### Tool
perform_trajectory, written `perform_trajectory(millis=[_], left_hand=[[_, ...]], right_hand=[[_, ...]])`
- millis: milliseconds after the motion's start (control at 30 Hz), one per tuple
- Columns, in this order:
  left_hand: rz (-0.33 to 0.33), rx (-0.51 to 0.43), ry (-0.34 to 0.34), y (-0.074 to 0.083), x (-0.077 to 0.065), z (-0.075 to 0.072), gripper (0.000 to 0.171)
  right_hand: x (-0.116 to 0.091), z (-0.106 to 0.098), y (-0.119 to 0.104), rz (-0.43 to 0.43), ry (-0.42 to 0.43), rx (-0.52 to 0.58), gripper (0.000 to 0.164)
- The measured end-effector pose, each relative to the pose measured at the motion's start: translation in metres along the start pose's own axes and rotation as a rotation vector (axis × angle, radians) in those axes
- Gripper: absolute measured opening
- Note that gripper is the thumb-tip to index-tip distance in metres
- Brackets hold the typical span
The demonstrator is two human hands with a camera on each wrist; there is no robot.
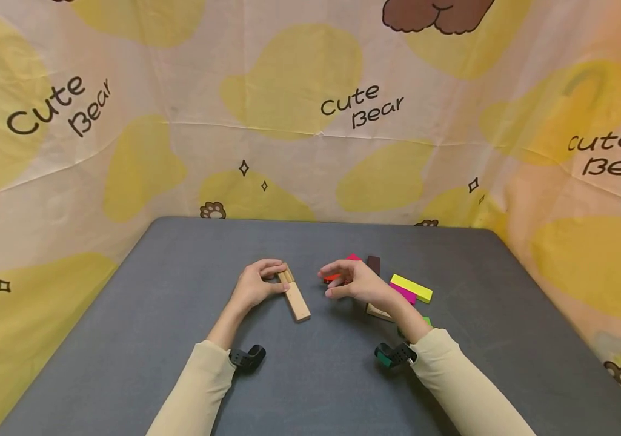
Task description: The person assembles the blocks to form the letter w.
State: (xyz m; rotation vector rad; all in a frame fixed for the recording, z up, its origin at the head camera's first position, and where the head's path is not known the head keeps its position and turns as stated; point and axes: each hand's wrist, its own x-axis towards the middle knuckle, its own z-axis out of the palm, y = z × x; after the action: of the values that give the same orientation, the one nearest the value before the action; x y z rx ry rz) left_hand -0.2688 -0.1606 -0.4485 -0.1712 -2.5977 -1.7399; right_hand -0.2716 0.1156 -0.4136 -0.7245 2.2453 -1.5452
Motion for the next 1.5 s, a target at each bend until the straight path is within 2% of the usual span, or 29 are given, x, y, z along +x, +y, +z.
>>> perform_trajectory(millis=[200,367,500,667,833,1000,1133,1500], left_hand=[[-0.003,0.000,-0.008,0.000,0.001,0.001,0.059],[-0.004,-0.013,-0.009,-0.001,0.002,0.001,0.058],[-0.003,-0.017,-0.009,-0.001,0.002,0.001,0.058],[-0.011,-0.022,-0.017,-0.002,0.001,0.000,0.060],[-0.002,-0.015,-0.021,-0.003,0.002,-0.003,0.060],[-0.011,-0.014,-0.019,-0.003,0.003,-0.005,0.059],[-0.020,-0.021,-0.031,-0.002,0.005,-0.003,0.060],[-0.031,-0.035,-0.020,-0.002,0.005,-0.001,0.059]], right_hand=[[-0.011,-0.023,0.001,0.031,0.080,-0.086,0.039],[-0.021,-0.049,0.004,0.024,0.131,-0.138,0.036],[-0.029,-0.068,0.012,0.041,0.173,-0.124,0.036],[-0.033,-0.080,0.019,0.056,0.196,-0.096,0.033],[-0.019,-0.084,0.026,0.058,0.245,-0.073,0.030],[0.005,-0.083,0.036,0.070,0.244,-0.061,0.032],[0.015,-0.084,0.044,0.094,0.246,-0.068,0.035],[0.027,-0.087,0.054,0.152,0.175,-0.049,0.045]])
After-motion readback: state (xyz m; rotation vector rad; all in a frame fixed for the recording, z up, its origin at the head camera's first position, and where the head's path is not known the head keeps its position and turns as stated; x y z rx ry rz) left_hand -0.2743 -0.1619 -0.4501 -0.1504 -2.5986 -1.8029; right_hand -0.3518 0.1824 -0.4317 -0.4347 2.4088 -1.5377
